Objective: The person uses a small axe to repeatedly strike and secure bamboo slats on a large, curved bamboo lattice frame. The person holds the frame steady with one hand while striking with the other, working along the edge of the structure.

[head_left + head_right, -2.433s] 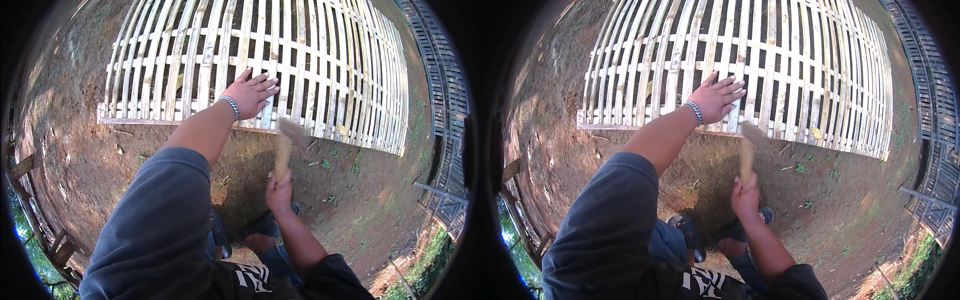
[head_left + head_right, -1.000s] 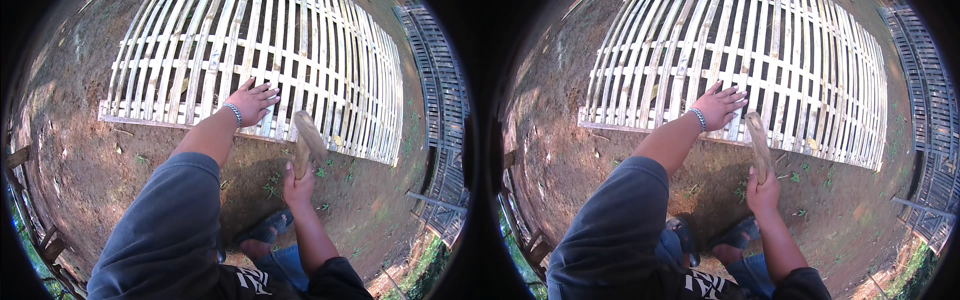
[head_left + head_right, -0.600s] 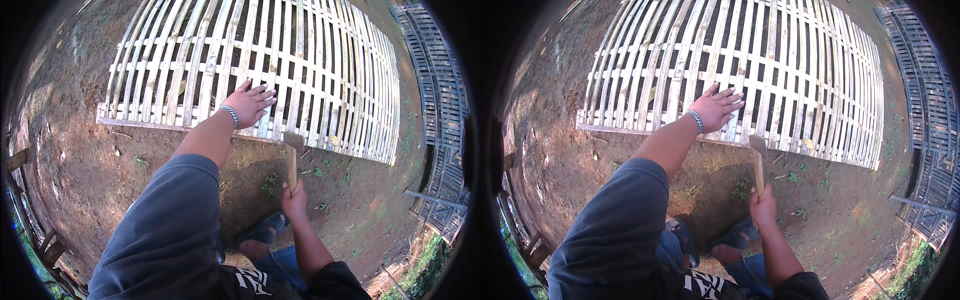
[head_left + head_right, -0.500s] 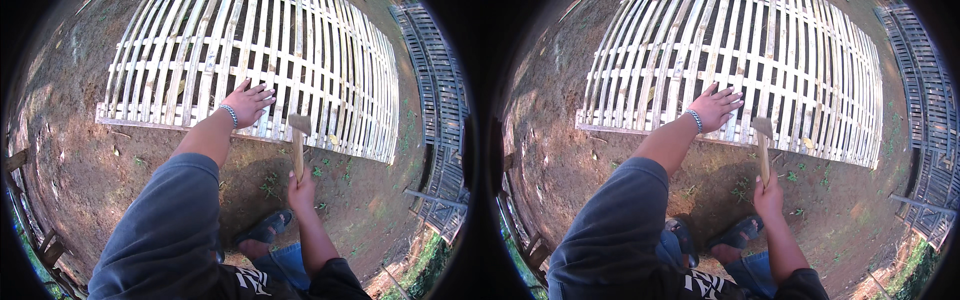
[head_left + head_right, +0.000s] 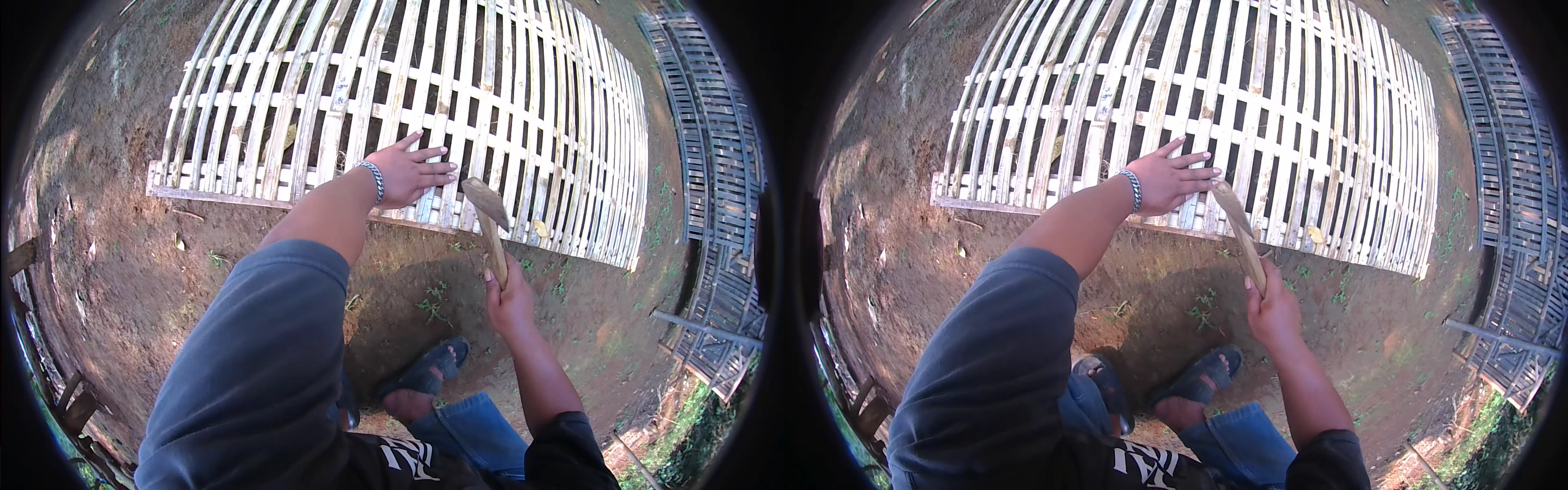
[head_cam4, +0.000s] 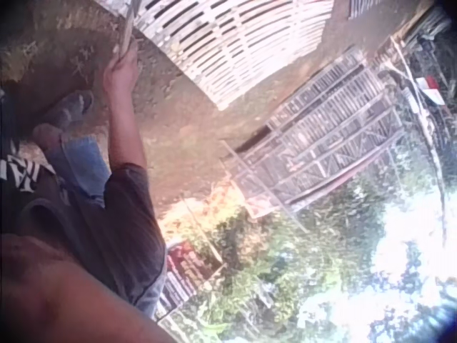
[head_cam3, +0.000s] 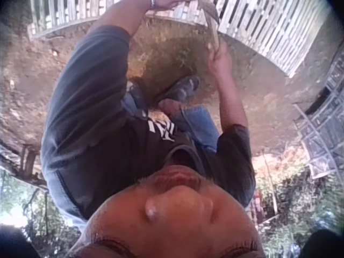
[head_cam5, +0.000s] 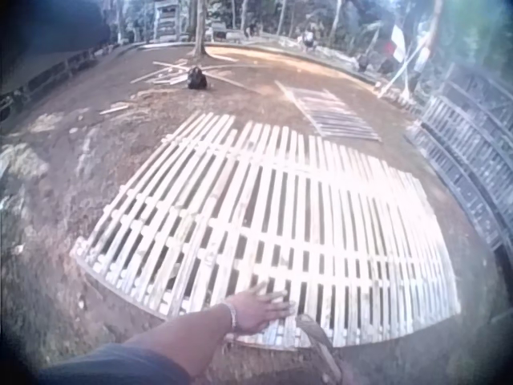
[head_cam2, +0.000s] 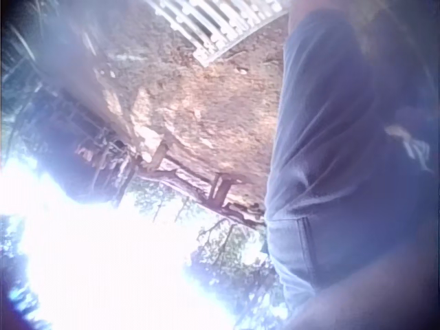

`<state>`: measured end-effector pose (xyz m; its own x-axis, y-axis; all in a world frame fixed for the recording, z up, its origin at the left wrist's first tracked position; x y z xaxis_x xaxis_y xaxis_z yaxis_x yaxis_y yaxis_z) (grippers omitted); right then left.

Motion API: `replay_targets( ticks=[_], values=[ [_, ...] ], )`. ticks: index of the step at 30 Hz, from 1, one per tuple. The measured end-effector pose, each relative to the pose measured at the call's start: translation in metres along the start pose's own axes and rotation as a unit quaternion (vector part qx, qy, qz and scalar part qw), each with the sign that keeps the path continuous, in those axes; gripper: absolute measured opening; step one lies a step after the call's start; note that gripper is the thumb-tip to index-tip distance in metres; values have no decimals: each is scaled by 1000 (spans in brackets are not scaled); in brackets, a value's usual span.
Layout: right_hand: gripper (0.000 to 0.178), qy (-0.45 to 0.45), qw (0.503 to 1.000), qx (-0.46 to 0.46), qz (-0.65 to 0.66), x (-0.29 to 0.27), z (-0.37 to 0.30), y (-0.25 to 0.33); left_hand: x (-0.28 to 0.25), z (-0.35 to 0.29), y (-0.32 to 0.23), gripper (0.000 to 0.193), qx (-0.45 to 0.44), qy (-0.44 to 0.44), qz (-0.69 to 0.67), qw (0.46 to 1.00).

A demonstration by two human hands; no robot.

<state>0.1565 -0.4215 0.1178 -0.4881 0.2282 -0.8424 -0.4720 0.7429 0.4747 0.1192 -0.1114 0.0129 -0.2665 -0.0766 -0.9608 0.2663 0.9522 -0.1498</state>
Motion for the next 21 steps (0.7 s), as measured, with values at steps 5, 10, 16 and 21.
replay_targets(
  ticks=[5,10,16,21],
  values=[
    [44,86,987,122,-66,33,7,-36,6,9,-1,55,4,-20,-27,999],
    [43,64,993,93,-19,28,10,-24,7,3,-1,55,-6,-22,-27,999],
    [44,122,976,162,-82,29,0,-21,3,7,-3,56,-1,-7,-47,999],
    [44,21,997,58,-43,13,9,1,6,3,0,56,-8,-21,-16,1000]
  ],
)
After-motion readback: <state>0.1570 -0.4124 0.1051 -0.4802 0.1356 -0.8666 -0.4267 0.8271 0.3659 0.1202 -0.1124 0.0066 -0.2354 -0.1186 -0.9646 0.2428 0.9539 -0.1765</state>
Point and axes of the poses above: each hand's wrist, its own z-axis towards the middle knuckle, its own x-axis out of the palm, y = z × x, the point moved 1 cm from there along z, towards the middle knuckle, and after that the axes turned 1 degree about -y, right-handed, at the moved point
